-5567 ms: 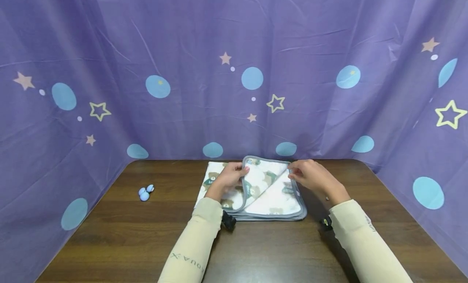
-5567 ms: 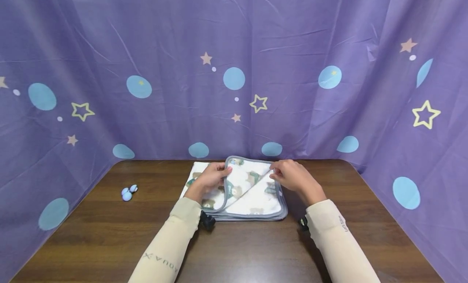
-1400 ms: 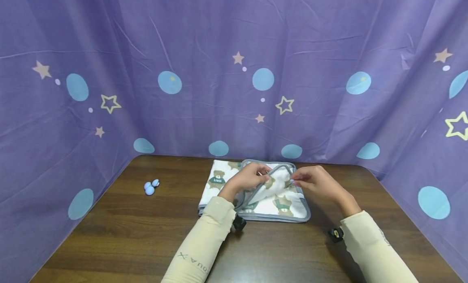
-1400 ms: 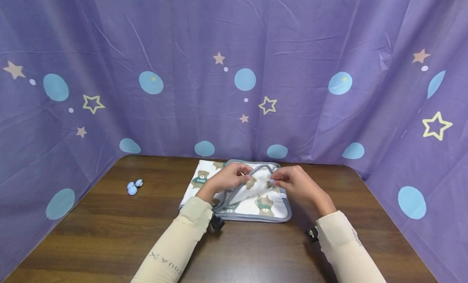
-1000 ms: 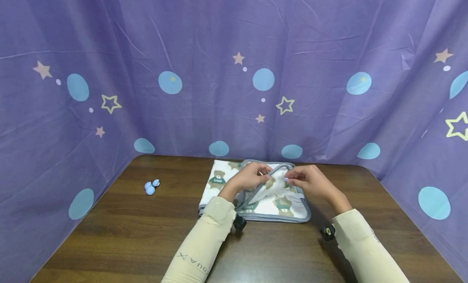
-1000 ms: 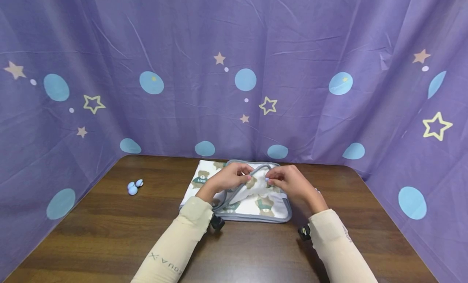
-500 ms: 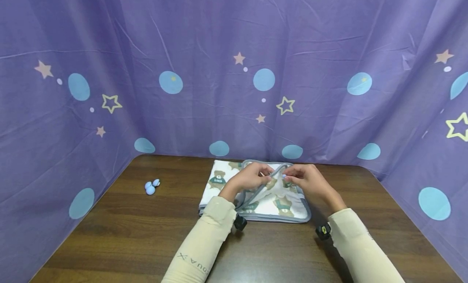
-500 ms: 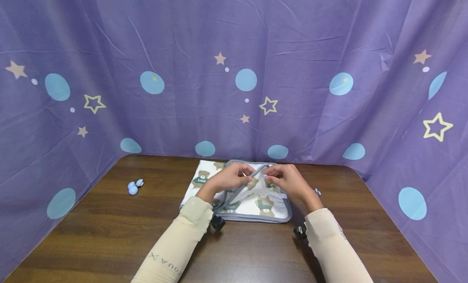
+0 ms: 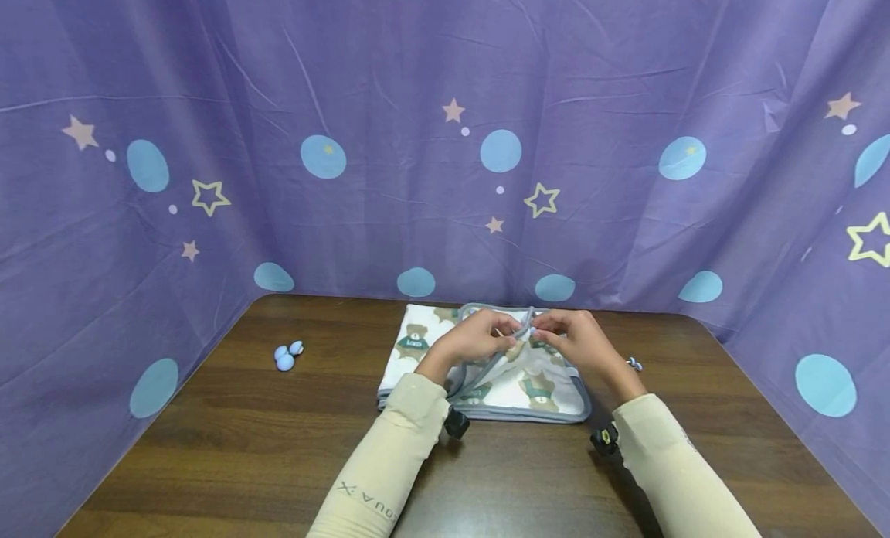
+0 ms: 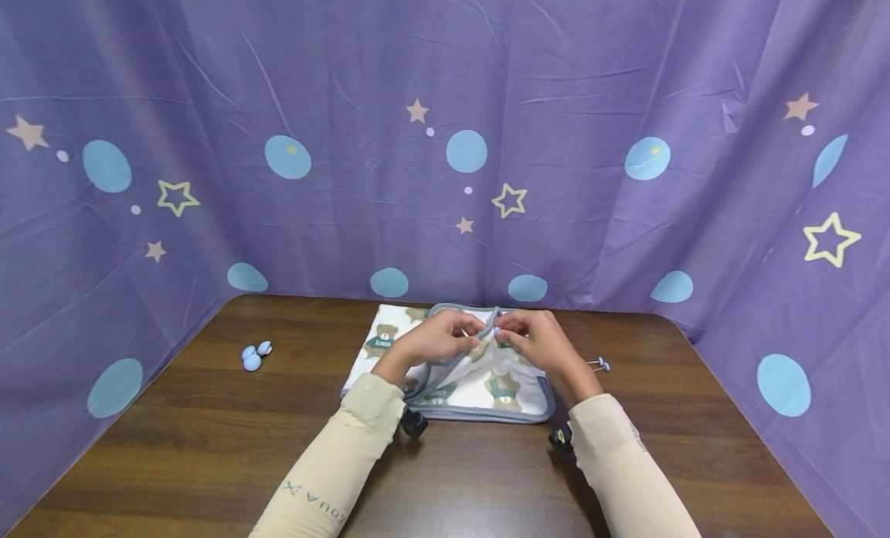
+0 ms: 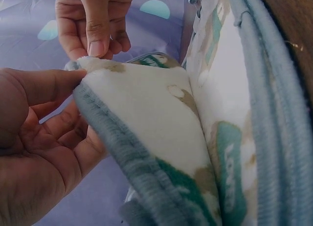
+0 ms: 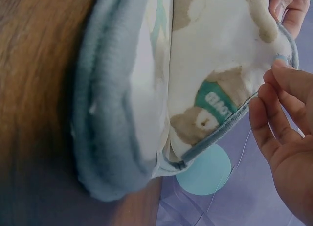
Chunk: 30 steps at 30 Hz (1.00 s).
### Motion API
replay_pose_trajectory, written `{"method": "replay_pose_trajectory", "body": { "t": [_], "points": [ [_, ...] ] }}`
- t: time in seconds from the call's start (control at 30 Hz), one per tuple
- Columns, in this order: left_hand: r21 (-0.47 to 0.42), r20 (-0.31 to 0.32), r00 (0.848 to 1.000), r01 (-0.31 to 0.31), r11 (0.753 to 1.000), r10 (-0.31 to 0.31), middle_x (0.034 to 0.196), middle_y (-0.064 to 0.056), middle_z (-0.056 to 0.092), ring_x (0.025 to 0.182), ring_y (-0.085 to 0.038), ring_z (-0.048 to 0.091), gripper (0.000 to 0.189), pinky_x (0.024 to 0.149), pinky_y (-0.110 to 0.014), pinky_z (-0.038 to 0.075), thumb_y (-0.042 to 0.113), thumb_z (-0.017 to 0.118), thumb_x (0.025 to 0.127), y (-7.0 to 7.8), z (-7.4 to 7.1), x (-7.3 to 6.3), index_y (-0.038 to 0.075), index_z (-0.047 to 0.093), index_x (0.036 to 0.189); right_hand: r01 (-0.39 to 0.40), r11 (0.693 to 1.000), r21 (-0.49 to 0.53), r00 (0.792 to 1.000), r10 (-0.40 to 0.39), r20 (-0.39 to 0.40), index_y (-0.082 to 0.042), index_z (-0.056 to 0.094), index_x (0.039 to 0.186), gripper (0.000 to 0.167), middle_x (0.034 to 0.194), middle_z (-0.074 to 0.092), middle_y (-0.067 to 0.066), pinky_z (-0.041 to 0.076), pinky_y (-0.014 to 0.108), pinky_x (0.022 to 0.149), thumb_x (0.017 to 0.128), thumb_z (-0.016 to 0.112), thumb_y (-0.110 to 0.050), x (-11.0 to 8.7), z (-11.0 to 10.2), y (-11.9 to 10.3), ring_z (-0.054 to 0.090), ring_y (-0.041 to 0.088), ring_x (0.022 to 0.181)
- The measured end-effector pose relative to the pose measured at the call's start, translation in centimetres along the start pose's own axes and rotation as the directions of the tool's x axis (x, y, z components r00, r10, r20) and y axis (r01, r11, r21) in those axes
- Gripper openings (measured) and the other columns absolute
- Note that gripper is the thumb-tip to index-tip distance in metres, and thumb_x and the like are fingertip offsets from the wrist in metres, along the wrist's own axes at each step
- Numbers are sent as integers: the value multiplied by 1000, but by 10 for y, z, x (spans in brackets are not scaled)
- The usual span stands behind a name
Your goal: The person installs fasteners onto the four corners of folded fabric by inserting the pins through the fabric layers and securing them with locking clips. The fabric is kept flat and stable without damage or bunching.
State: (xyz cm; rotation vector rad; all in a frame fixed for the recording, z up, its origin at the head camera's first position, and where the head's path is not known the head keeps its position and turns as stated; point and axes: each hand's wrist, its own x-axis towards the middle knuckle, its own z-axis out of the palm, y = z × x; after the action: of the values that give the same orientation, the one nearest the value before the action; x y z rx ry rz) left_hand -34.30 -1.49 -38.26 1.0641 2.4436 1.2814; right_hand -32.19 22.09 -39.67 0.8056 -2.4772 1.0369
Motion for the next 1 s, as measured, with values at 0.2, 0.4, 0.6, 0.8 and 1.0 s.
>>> {"method": "replay_pose_trajectory", "body": {
  "t": [0.2,0.4,0.6,0.8,1.0],
  "points": [
    [-26,18,1000,-11,1000,12,98,-11,72,88,-15,62,25,74,-22,51,2,65,98,0,-2,-1,-3,70,122,27,999,-19,999,-28,-27,-8,77,95,9,82,74,-4,58,35,74,87,81,-6,1,3,-1,67,8,75],
    [-35,17,1000,-11,999,12,96,-9,71,77,-10,59,24,67,-21,50,3,65,98,0,-4,-2,-2,71,121,51,998,-34,995,-54,-78,-5,66,98,23,80,73,-2,58,38,68,84,84,-5,-1,5,1,67,11,71],
    [-71,27,1000,9,997,-7,94,-9,69,65,-12,57,26,59,-21,49,2,64,98,0,-5,-3,-4,69,123,63,992,-111,987,-78,-141,1,59,124,56,82,70,5,58,42,68,78,89,-8,0,6,4,68,20,71],
    [-72,36,999,28,997,-26,98,-11,70,66,-10,58,27,60,-21,49,2,63,99,1,-6,-3,-3,68,125,114,976,-185,978,-143,-153,-3,69,124,52,97,69,13,56,45,80,77,90,-11,2,5,8,66,30,89],
    [-49,46,999,10,999,-8,100,-12,71,69,-11,59,27,61,-20,50,2,64,99,1,-5,-3,-4,69,125,142,979,-145,978,-161,-130,-4,71,123,46,112,71,13,56,45,85,81,87,-8,2,6,8,67,33,99]
  ]
}}
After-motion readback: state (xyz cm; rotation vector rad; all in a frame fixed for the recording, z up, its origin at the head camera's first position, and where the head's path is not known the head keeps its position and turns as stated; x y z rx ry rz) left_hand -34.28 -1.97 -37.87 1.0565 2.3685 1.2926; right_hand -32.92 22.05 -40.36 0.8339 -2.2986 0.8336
